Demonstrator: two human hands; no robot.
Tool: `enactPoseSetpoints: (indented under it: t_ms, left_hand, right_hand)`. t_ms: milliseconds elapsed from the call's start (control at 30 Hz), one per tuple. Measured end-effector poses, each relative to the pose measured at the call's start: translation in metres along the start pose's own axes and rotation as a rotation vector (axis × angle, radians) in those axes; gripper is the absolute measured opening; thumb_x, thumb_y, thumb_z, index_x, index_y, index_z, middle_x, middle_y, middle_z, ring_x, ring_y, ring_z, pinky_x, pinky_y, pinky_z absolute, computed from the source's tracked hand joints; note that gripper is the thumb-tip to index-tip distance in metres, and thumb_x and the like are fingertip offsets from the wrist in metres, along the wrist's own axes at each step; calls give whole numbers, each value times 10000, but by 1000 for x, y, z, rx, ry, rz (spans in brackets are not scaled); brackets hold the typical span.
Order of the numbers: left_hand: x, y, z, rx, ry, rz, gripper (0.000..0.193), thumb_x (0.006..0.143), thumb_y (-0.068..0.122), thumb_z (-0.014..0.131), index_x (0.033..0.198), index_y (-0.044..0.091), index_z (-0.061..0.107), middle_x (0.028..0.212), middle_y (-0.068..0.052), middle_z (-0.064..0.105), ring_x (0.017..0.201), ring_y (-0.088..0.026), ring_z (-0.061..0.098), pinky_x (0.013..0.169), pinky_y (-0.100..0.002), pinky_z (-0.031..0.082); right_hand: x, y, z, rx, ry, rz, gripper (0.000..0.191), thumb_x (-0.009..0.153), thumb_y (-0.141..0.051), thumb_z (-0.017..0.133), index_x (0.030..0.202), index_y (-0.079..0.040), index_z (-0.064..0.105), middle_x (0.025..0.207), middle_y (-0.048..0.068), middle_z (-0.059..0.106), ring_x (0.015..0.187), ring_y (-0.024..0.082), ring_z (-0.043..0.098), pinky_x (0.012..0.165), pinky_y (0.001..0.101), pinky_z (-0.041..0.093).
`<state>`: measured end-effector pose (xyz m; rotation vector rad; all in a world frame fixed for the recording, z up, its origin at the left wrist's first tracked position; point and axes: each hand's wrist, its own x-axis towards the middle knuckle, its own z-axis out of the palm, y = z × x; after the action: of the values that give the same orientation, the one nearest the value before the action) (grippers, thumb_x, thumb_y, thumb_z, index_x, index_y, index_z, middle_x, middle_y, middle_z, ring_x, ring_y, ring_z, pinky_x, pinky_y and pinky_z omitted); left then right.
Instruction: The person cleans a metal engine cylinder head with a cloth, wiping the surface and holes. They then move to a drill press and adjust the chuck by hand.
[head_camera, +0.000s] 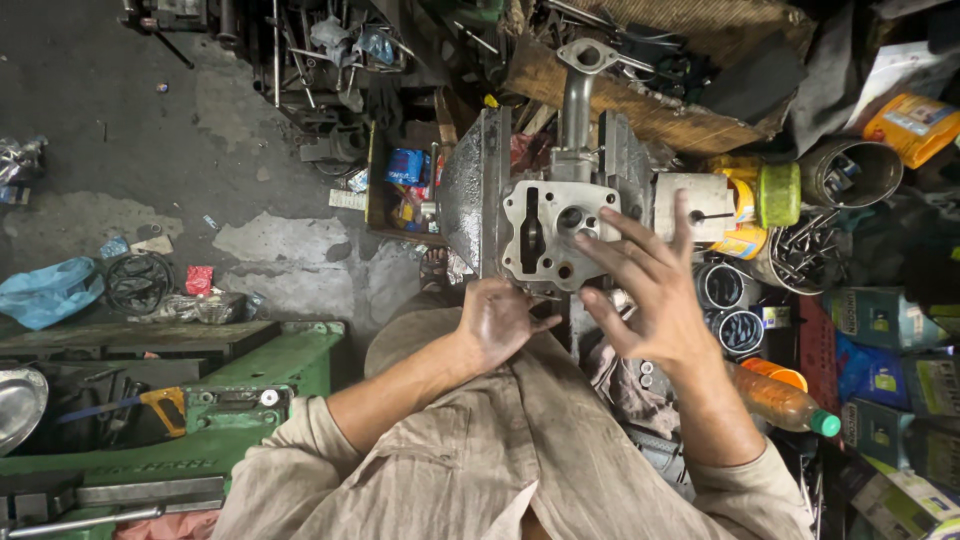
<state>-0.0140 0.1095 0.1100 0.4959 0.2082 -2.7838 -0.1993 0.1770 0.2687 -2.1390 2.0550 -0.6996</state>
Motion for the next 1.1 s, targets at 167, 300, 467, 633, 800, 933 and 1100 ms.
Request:
enactPoseSetpoints:
  t_ms: [167, 300, 467, 633, 800, 933, 1100]
  left_hand:
    - [1, 1, 3, -55, -173, -8, 94, 855, 232, 621, 805, 178, 680, 972, -21, 724, 1134, -204, 642, 1233, -690, 225]
    - [0, 1, 3, 63, 189, -48, 137, 727, 268, 572, 700, 170, 664, 859, -18, 728, 1070, -222, 619, 1220, -667, 210]
    - [1, 1, -1, -63, -284, -4, 350, 916, 232, 592, 579, 178, 518, 741, -17, 659, 1093, -199, 631, 1267, -703, 209]
    - [3, 0, -10, 18, 129, -60, 235, 796, 247, 545, 574, 171, 565, 753, -3, 651, 982, -188, 602, 1264, -676, 217]
    - [4, 1, -17, -154, -494, -29, 458, 1068, 206, 545, 615, 160, 493, 693, -10, 628, 890, -163, 606, 1320, -676, 216]
    - [2, 1, -12, 48, -6, -95, 214, 825, 243, 567, 645, 137, 616, 848, -41, 714, 1101, -228, 601, 1244, -673, 228]
    - [-5, 2, 11, -60, -275, 16, 148, 903, 223, 589, 814, 123, 650, 918, -62, 684, 1123, -236, 602, 1250, -700, 248]
  right_hand:
    - [1, 4, -5, 318, 402, -83, 482, 945, -286, 674, 1340, -77, 494, 1252, 74, 708, 1421, 219, 477, 1257, 607, 125]
    - [-2, 8, -5, 109, 3, -1, 345, 865, -254, 691, 1191, -143, 702, 1211, 40, 763, 1406, 201, 562, 1333, 577, 85]
    - [0, 6, -10, 363, 352, 0, 397, 943, -356, 655, 1249, -126, 553, 1210, 14, 719, 1369, 219, 577, 1270, 625, 204]
    - [7, 9, -14, 101, -10, -7, 357, 867, -317, 700, 1188, -162, 702, 1201, 54, 758, 1381, 243, 604, 1339, 598, 30]
    - [9, 12, -17, 357, 140, -6, 488, 944, -349, 700, 1351, -117, 565, 1276, 36, 723, 1449, 274, 511, 1280, 575, 150]
    - [13, 8, -27, 78, -34, -113, 466, 832, -247, 721, 1284, -191, 622, 1177, 43, 740, 1423, 300, 522, 1300, 542, -32]
    - [19, -1, -36, 605, 305, 54, 598, 986, -344, 677, 1477, -141, 402, 1453, 74, 572, 1400, 233, 591, 1267, 601, 311]
